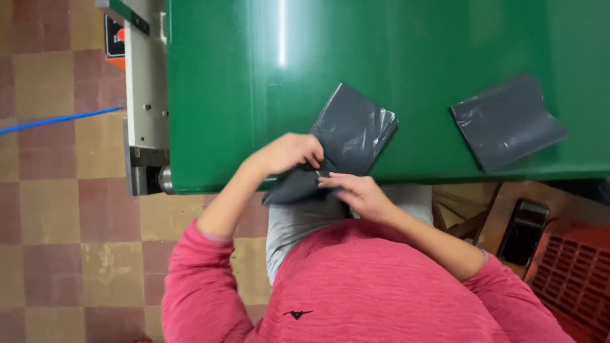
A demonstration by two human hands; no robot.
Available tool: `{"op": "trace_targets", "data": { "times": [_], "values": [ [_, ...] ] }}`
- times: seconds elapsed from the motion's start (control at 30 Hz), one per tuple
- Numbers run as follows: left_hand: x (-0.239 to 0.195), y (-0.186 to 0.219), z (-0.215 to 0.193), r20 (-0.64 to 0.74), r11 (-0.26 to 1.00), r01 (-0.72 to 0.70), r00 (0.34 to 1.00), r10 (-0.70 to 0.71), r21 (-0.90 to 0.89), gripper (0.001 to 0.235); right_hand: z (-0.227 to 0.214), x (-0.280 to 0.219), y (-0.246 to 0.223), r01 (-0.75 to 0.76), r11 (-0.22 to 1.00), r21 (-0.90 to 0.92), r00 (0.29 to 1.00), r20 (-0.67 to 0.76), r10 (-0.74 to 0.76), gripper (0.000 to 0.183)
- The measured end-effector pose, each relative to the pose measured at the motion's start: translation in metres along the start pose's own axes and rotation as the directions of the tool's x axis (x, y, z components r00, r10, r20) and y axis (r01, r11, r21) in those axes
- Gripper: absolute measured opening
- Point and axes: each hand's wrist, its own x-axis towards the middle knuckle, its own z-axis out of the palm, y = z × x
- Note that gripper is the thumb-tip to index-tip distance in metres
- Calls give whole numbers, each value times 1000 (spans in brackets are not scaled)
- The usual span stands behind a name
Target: Folding black plastic bags into compact squares and placing them into a red plastic storage bin.
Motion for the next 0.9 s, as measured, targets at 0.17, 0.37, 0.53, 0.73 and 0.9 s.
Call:
{"op": "trace_targets", "data": {
  "times": [0.17, 0.37, 0.53, 0.73, 0.9],
  "values": [
    [39, -40, -35, -233, 961, 246, 935, -269, -125, 51, -21, 14, 9, -250, 685, 685, 792, -262, 551, 12],
    [53, 15, 12, -526, 613, 324, 832, 178, 720, 45, -45, 39, -40, 24, 155, 988, 748, -121, 652, 33],
    [61, 36, 36, -509, 401, 338, 717, 476, 852, 39, -31, 32, -19, 111, 106, 988, 741, -154, 654, 32],
    [52, 75, 59, -253, 468, -130, 700, 667, 874, 23, -33, -10, -5, 4, 668, 744, 653, -508, 562, 47],
    [99, 112, 102, -127, 484, -288, 743, 657, 826, 25, -100, -57, -51, 168, 977, 130, 438, -898, 44, 71]
  ]
}}
